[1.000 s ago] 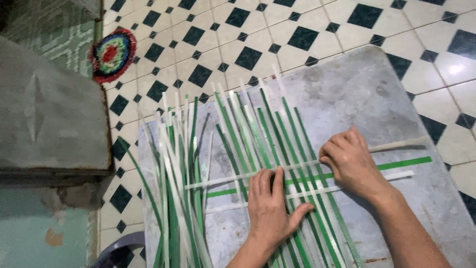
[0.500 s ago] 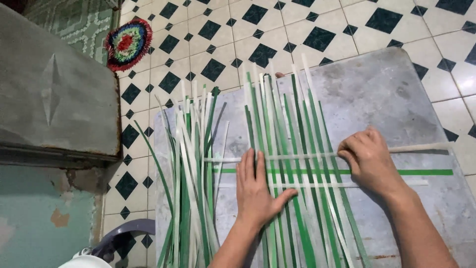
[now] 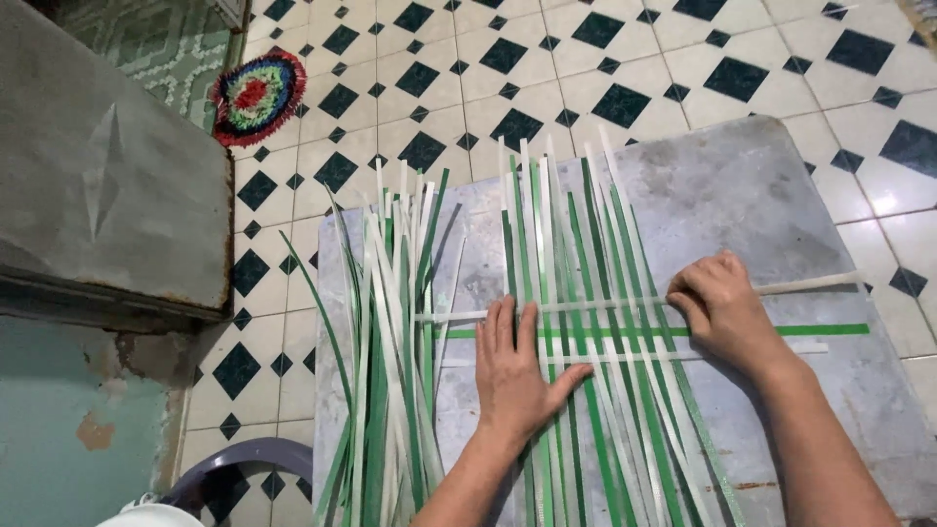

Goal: Weaving green and white plastic strips together on a flat board to create a mat.

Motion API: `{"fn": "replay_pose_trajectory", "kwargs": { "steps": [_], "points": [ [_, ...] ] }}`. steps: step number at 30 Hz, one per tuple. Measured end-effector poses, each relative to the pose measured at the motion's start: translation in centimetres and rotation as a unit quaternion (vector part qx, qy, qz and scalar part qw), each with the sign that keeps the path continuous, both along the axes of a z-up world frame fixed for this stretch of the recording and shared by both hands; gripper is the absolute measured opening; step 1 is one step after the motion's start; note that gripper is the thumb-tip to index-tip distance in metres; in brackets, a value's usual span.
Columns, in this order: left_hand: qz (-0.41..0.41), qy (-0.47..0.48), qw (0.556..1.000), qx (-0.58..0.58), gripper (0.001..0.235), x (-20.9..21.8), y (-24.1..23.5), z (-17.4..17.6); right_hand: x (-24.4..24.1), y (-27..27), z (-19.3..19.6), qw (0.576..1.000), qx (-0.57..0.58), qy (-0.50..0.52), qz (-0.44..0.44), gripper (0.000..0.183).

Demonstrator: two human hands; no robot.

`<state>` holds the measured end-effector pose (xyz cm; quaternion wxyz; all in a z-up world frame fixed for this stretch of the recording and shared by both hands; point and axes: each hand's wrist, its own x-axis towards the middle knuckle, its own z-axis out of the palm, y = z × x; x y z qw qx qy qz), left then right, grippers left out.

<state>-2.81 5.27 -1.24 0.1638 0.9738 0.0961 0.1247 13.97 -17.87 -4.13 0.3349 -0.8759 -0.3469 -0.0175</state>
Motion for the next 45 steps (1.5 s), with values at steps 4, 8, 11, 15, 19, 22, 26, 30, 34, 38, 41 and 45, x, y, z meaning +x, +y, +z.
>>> {"fn": "replay_pose_trajectory", "kwargs": {
  "steps": [4,8,11,15,19,22,26,30,34,38,41,45],
  "points": [
    [0.011,-0.055,0.998,0.041,0.098,-0.1,0.2,-1.0,-1.4,1.2,2.1,0.992,-0.105,0.039,-0.051,0.009],
    [-0.006,-0.054,0.999,-0.001,0.082,0.4,0.6,0.8,-5.1,4.6,4.5,0.993,-0.103,-0.03,-0.039,0.032],
    [-0.041,-0.062,0.997,-0.032,0.069,0.9,0.6,0.9,-7.0,6.1,2.1,0.99,-0.131,-0.04,-0.004,0.05],
    [-0.043,-0.045,0.998,0.003,0.065,0.9,0.1,0.0,-7.8,6.9,-0.5,0.984,-0.132,-0.116,-0.015,0.058],
    [-0.014,-0.066,0.998,0.005,0.061,0.9,-0.7,0.1,-8.0,7.2,0.2,0.987,-0.099,-0.125,-0.019,0.052],
    [0.001,-0.076,0.997,0.029,0.062,1.0,-1.1,-0.3,-8.0,7.3,0.5,0.986,-0.094,-0.133,-0.022,0.051],
    [0.001,-0.077,0.997,0.022,0.06,1.0,-1.3,-0.4,-8.1,7.3,0.8,0.988,-0.086,-0.127,-0.023,0.049],
    [-0.002,-0.073,0.997,0.02,0.058,1.0,-1.3,-0.4,-8.1,7.5,1.0,0.99,-0.076,-0.118,-0.031,0.044],
    [-0.011,-0.074,0.997,0.004,0.054,1.1,-1.2,-0.2,-8.2,7.7,1.4,0.991,-0.08,-0.104,-0.037,0.042],
    [-0.007,-0.081,0.997,-0.017,0.051,1.1,-1.1,0.0,-8.2,7.6,1.7,0.988,-0.071,-0.133,-0.036,0.039],
    [-0.005,-0.091,0.996,-0.02,0.052,0.6,-1.2,-0.2,-8.4,7.1,1.4,0.99,-0.057,-0.13,-0.019,0.042],
    [-0.006,-0.059,0.997,-0.041,0.059,0.7,-0.8,-0.7,-7.6,6.2,2.9,0.996,-0.048,-0.071,-0.012,0.039]
  ]
}}
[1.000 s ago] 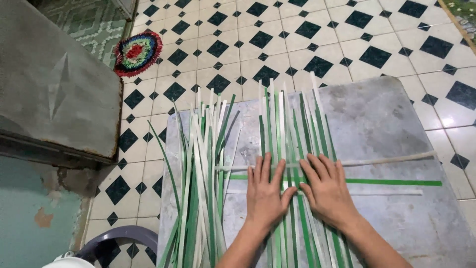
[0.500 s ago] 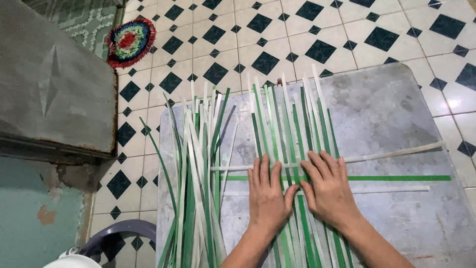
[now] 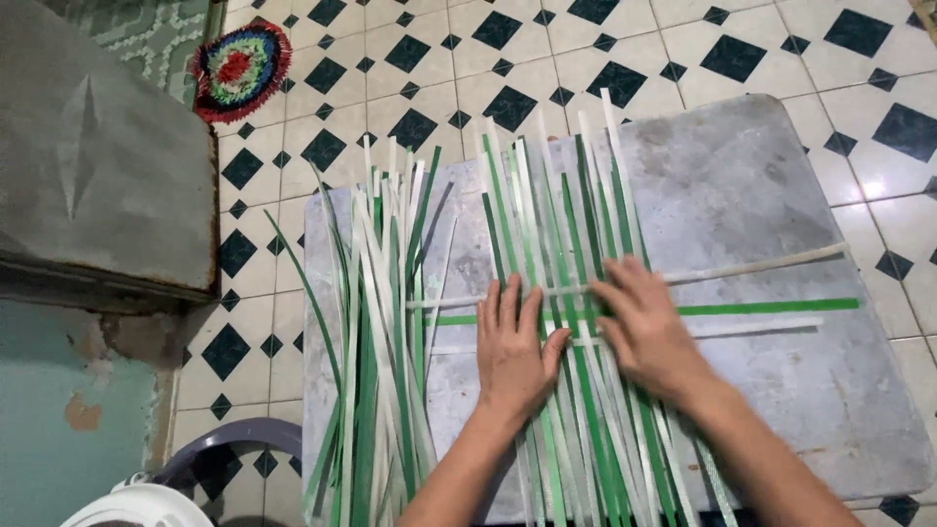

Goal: Weaving green and white plastic strips together on a flat board to create a mat.

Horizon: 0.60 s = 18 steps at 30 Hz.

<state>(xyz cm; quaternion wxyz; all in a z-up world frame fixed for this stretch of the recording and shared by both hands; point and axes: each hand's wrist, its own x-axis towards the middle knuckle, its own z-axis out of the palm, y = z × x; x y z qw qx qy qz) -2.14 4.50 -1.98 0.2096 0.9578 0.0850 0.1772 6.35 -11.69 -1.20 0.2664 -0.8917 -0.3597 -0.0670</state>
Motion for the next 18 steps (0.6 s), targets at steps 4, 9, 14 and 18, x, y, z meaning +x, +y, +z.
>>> {"fn": "replay_pose_trajectory", "kwargs": {
  "steps": [4,9,14,18],
  "points": [
    [-0.023,0.031,0.999,0.02,0.057,-1.0,1.2,1.0,2.9,-6.0,1.3,0.998,-0.057,0.028,0.007,0.051],
    [-0.056,0.06,0.996,0.028,0.066,-1.9,2.7,0.2,6.4,-11.5,-1.0,0.973,-0.131,0.188,0.03,0.088],
    [-0.041,0.068,0.997,-0.004,0.065,-2.2,2.1,0.0,5.5,-11.1,-0.1,0.981,-0.06,0.177,0.045,0.075],
    [-0.042,0.056,0.997,-0.019,0.063,-2.2,2.0,0.5,5.3,-11.0,-0.5,0.988,-0.049,0.146,0.026,0.073]
  ]
}}
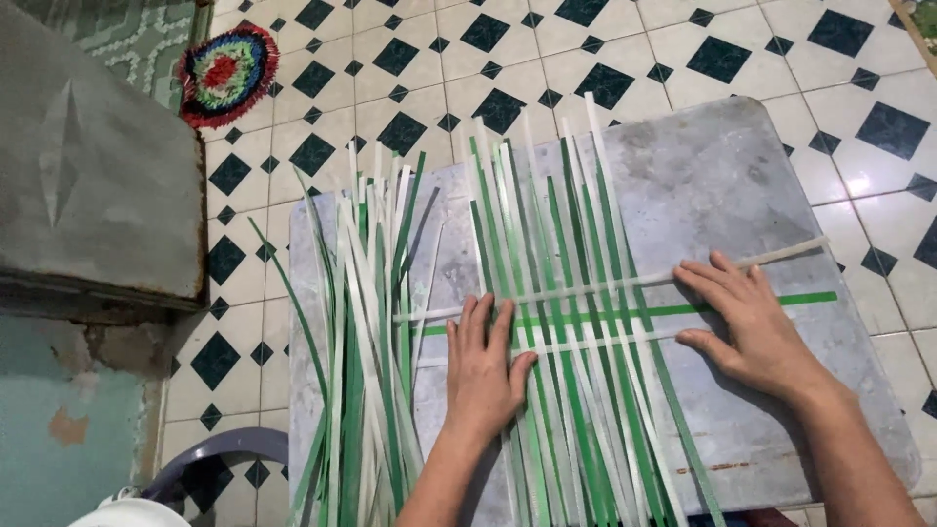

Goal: Weaving green and white plastic strips together on a flat board to create a mat.

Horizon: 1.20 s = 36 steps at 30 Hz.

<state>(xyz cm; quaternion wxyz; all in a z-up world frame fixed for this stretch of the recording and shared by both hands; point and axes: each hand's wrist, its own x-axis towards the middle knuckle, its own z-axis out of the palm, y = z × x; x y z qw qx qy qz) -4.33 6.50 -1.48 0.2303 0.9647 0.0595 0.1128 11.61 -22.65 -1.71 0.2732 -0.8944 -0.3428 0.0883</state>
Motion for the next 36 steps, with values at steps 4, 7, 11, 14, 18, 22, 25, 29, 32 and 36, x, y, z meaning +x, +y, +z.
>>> {"fn": "replay_pose_trajectory", "kwargs": {
  "steps": [4,7,11,14,18,22,25,29,32,36],
  "points": [
    [-0.001,-0.009,1.0,0.006,0.065,-0.1,0.0,-0.2,-0.5,0.0,-0.1,0.998,0.011,-0.054,0.011,0.071],
    [0.009,-0.009,1.0,0.015,0.067,0.0,-0.1,-0.4,-0.9,0.3,0.4,0.998,0.003,-0.068,0.006,0.068],
    [0.008,-0.046,0.999,0.022,0.063,-0.1,-0.3,-0.5,-1.5,0.1,0.4,0.993,0.044,-0.109,-0.002,0.068],
    [0.023,-0.084,0.996,0.01,0.058,-1.1,-0.2,0.3,-1.8,-1.0,-1.7,0.977,0.092,-0.192,-0.011,0.062],
    [0.091,-0.133,0.987,0.008,0.036,-3.5,0.9,4.2,-5.1,-0.8,-4.1,0.951,0.204,-0.22,-0.08,0.028],
    [0.225,-0.036,0.972,0.066,0.031,-6.6,3.7,4.1,-7.9,2.2,-0.7,0.959,0.155,-0.235,-0.003,0.036],
    [0.32,0.053,0.942,0.085,0.041,-8.2,5.3,3.6,-10.0,6.1,0.8,0.981,-0.007,-0.196,0.015,0.07],
    [0.353,0.115,0.927,0.051,0.047,-9.3,6.2,2.9,-9.1,8.9,-2.0,0.914,-0.175,-0.344,0.129,0.103],
    [0.373,0.109,0.921,0.021,0.046,-9.5,6.3,2.5,-9.0,9.7,-3.0,0.847,-0.241,-0.461,0.114,0.113],
    [0.389,0.112,0.914,-0.037,0.04,-9.7,7.1,2.3,-9.4,10.1,-3.2,0.905,-0.189,-0.359,0.125,0.109]
  ]
}}
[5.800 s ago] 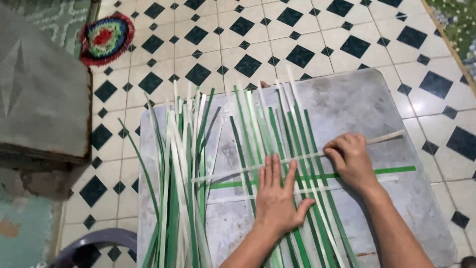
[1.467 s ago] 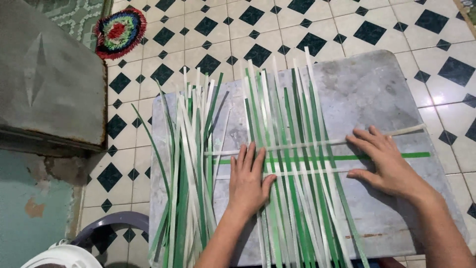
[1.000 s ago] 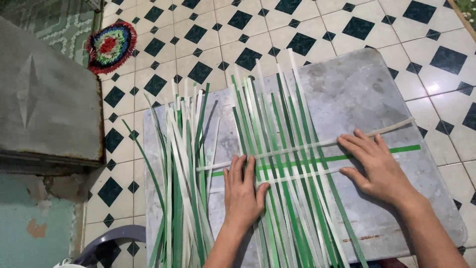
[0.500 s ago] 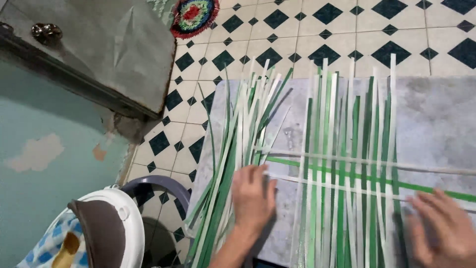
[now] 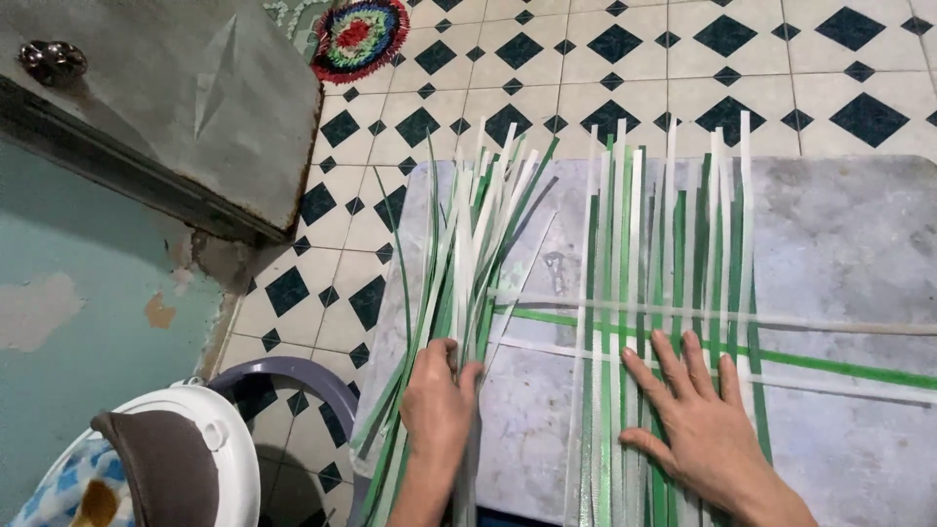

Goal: Weaving green and white plastic strips together on a flat board to create a mat.

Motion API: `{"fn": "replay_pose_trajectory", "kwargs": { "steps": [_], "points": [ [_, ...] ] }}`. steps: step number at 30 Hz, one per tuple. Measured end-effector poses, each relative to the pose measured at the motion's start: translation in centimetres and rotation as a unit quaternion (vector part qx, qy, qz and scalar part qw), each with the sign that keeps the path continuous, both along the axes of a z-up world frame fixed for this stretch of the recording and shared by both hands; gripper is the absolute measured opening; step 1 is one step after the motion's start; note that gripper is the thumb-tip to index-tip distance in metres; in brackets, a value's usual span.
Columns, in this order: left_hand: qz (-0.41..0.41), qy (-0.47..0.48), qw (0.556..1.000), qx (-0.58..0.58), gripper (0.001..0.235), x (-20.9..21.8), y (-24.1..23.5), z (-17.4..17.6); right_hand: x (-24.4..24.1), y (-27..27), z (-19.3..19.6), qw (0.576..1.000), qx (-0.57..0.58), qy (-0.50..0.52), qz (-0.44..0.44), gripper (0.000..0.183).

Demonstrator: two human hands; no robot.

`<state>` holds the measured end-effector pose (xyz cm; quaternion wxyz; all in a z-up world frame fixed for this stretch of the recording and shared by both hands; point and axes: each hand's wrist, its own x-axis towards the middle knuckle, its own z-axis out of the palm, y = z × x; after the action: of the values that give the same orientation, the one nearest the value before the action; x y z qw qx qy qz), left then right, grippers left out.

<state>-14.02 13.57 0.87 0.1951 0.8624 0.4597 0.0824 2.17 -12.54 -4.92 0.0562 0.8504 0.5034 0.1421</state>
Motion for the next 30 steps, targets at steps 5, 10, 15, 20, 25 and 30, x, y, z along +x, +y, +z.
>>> {"fn": "replay_pose_trajectory", "kwargs": {
  "steps": [5,10,15,20,25,30],
  "points": [
    [-0.009,-0.047,0.998,-0.046,0.03,-0.1,1.1,1.7,-0.6,-0.3,-0.1,1.0,0.006,0.009,-0.01,0.108],
    [0.042,-0.078,0.99,-0.11,0.02,-0.6,1.7,2.4,-0.5,-0.8,-0.8,1.0,0.015,-0.003,0.001,0.112],
    [0.06,-0.16,0.973,-0.157,0.014,-0.9,2.1,3.4,-0.1,-1.1,-2.9,0.994,-0.026,-0.099,-0.025,0.113],
    [0.064,-0.14,0.971,-0.183,0.015,-0.8,1.8,4.8,-0.5,-0.3,-1.4,0.999,-0.008,0.035,-0.014,0.106],
    [0.072,-0.151,0.969,-0.179,0.013,-0.7,1.5,5.5,-0.7,0.2,-1.4,0.999,0.001,0.051,-0.017,0.104],
    [0.008,-0.25,0.963,-0.097,0.012,-1.6,3.9,1.1,-1.5,0.6,-1.3,0.995,0.079,0.055,-0.014,0.104]
  ]
}}
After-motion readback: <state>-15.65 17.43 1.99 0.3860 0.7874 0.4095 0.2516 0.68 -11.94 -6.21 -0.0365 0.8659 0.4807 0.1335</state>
